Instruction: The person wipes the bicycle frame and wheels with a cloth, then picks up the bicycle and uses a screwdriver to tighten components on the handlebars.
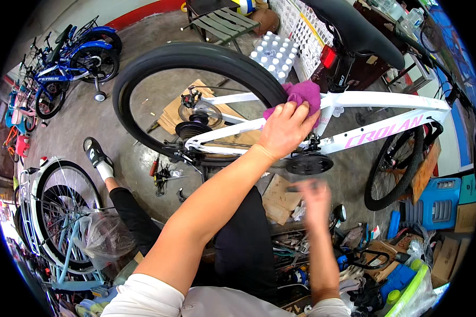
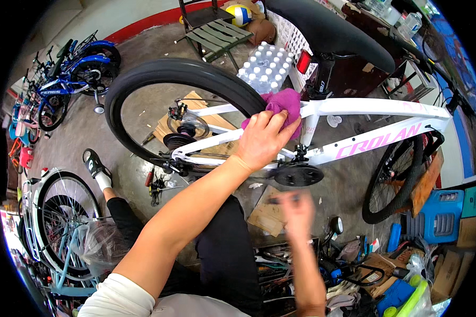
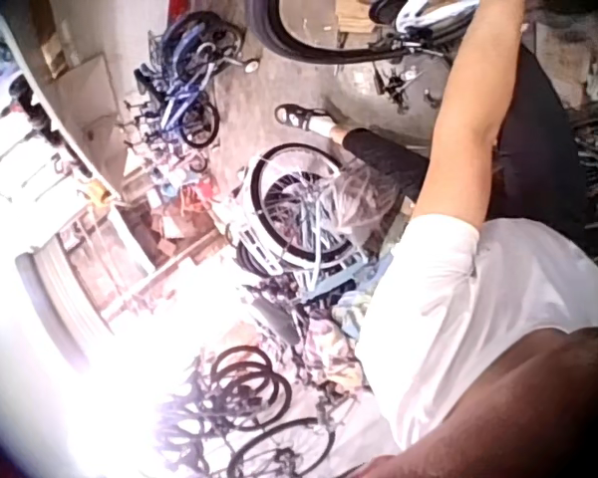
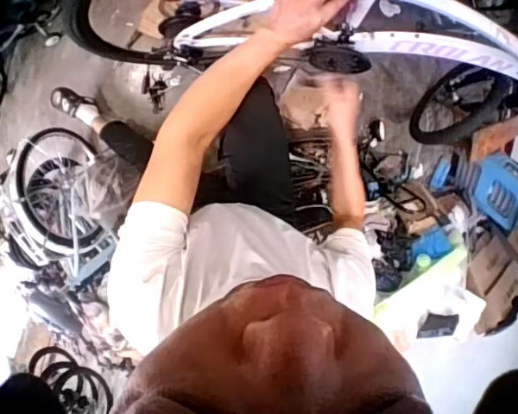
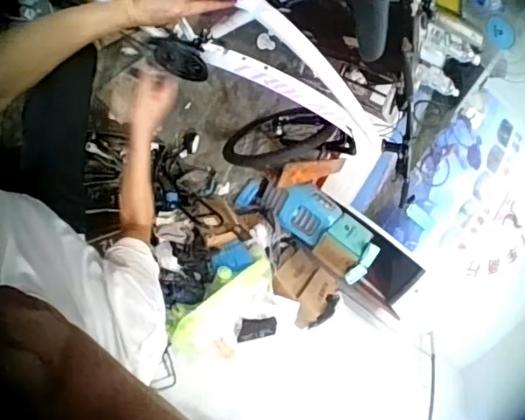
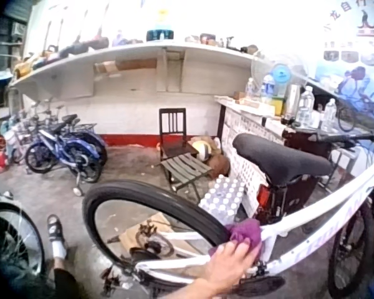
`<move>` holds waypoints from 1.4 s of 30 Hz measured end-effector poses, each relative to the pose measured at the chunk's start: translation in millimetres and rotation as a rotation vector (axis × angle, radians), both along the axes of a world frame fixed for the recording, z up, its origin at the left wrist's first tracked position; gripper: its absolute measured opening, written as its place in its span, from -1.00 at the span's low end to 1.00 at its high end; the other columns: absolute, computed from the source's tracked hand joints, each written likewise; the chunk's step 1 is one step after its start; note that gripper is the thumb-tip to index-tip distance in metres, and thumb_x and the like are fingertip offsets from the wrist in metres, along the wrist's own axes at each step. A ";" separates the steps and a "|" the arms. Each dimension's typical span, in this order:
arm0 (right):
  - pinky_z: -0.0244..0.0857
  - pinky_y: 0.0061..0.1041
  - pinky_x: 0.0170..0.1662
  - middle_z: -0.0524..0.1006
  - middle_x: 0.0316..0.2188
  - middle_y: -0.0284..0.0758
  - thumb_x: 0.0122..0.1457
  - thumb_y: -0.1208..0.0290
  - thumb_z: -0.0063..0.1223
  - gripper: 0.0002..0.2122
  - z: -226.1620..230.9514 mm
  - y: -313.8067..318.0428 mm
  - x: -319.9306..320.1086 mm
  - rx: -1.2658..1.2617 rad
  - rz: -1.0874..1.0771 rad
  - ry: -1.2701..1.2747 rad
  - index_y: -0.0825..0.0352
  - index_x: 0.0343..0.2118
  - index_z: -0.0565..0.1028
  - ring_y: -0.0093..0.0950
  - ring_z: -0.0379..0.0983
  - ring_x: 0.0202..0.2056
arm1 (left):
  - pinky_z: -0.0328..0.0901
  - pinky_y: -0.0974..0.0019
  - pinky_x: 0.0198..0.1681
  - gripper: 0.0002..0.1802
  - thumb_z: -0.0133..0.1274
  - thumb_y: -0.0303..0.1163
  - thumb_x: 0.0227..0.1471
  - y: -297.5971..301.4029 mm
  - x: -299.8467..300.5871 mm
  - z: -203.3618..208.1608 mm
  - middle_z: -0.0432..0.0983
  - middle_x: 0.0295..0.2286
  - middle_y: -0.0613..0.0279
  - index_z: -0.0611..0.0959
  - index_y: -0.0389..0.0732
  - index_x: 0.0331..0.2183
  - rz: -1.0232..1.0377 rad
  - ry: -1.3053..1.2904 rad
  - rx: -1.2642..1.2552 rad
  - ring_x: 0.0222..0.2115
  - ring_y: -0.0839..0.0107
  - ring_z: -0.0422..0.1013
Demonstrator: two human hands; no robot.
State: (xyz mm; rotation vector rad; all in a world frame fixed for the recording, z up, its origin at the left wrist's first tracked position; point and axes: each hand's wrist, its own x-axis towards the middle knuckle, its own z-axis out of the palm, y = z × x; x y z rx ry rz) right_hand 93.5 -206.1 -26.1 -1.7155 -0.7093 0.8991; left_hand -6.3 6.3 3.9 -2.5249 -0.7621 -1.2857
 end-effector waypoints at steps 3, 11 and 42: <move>0.38 -0.38 -0.14 0.63 -0.30 -0.30 0.40 0.34 0.10 -0.83 1.4 -34.1 130.0 0.162 -0.250 -0.293 0.34 -0.24 0.44 -0.55 0.51 -0.29 | 0.31 0.20 -0.11 -0.47 0.10 -0.33 -0.06 0.9 -0.2 1.6 0.48 -0.05 0.26 0.71 -0.01 0.03 -0.016 0.003 -0.009 -0.14 0.23 0.36; 0.38 -0.31 -0.02 0.58 -0.19 -0.23 0.33 0.27 0.15 -0.74 -284.6 -92.9 34.3 -0.298 -0.136 0.047 0.33 -0.10 0.42 -0.33 0.50 -0.19 | 0.30 0.20 -0.13 -0.48 0.09 -0.32 -0.05 -6.2 10.9 7.5 0.48 -0.05 0.27 0.71 0.00 0.02 -0.023 -0.042 -0.011 -0.15 0.24 0.37; 0.34 -0.18 -0.07 0.64 -0.49 -0.23 0.33 0.13 0.05 -0.71 150.1 199.0 177.2 -0.042 0.066 -1.672 0.22 -0.36 0.66 -0.22 0.61 -0.29 | 0.29 0.16 -0.10 -0.50 0.12 -0.36 -0.06 -11.6 13.4 5.6 0.48 -0.08 0.30 0.72 0.05 0.00 0.002 -0.115 -0.093 -0.12 0.21 0.37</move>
